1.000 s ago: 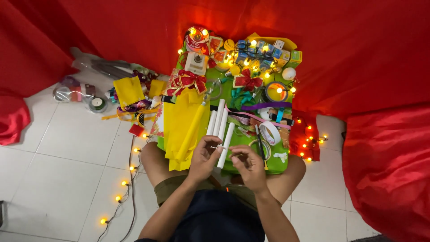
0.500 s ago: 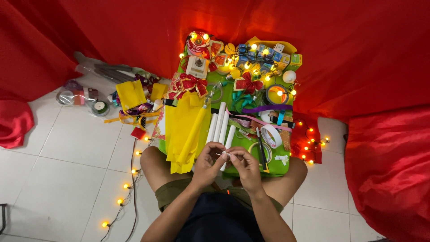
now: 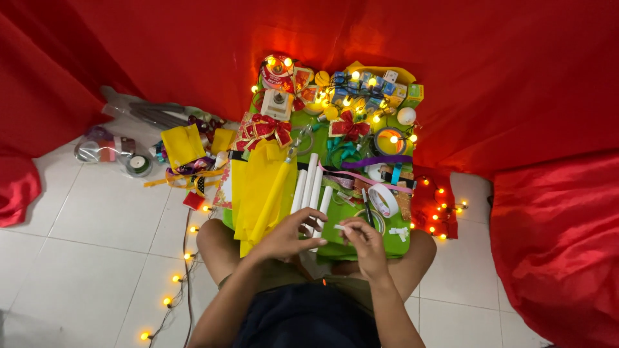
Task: The person sits on the floor and decorates a yellow candle by wrapping a gold ribbon around its base. They handle the ribbon and candle with both hands, adjusting the placement of the ribbon.
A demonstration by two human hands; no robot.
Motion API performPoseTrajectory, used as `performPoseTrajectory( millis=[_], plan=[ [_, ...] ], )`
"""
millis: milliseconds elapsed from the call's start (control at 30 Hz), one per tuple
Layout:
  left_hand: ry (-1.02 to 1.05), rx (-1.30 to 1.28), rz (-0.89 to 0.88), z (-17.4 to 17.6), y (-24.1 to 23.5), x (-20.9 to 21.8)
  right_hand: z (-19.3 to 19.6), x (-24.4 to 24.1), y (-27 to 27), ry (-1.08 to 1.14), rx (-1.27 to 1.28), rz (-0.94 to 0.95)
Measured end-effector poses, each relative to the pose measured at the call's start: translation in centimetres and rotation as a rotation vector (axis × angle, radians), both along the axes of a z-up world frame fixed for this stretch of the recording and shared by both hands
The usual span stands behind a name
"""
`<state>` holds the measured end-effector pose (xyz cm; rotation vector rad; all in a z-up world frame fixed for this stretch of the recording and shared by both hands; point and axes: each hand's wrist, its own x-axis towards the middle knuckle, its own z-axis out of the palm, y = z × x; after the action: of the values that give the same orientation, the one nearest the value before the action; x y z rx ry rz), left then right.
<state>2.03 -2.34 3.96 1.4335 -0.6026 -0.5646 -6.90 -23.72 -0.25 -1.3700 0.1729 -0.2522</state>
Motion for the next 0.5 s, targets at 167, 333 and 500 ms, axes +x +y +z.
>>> performPoseTrajectory(
  millis=[167, 333, 500],
  plan=[
    [-0.149, 0.355, 0.122, 0.3, 2.6, 3.8, -2.2, -2.8, -5.2, 0.066, 0.051, -0.076],
    [-0.270, 0.712, 0.447, -3.1, 4.2, 5.6, -2.6, -4.2, -7.4, 0.126, 0.130, -0.197],
    [-0.210, 0.724, 0.443, -3.0, 2.4, 6.3, -2.0, -4.5, -7.6, 0.136, 0.146, -0.210]
  ],
)
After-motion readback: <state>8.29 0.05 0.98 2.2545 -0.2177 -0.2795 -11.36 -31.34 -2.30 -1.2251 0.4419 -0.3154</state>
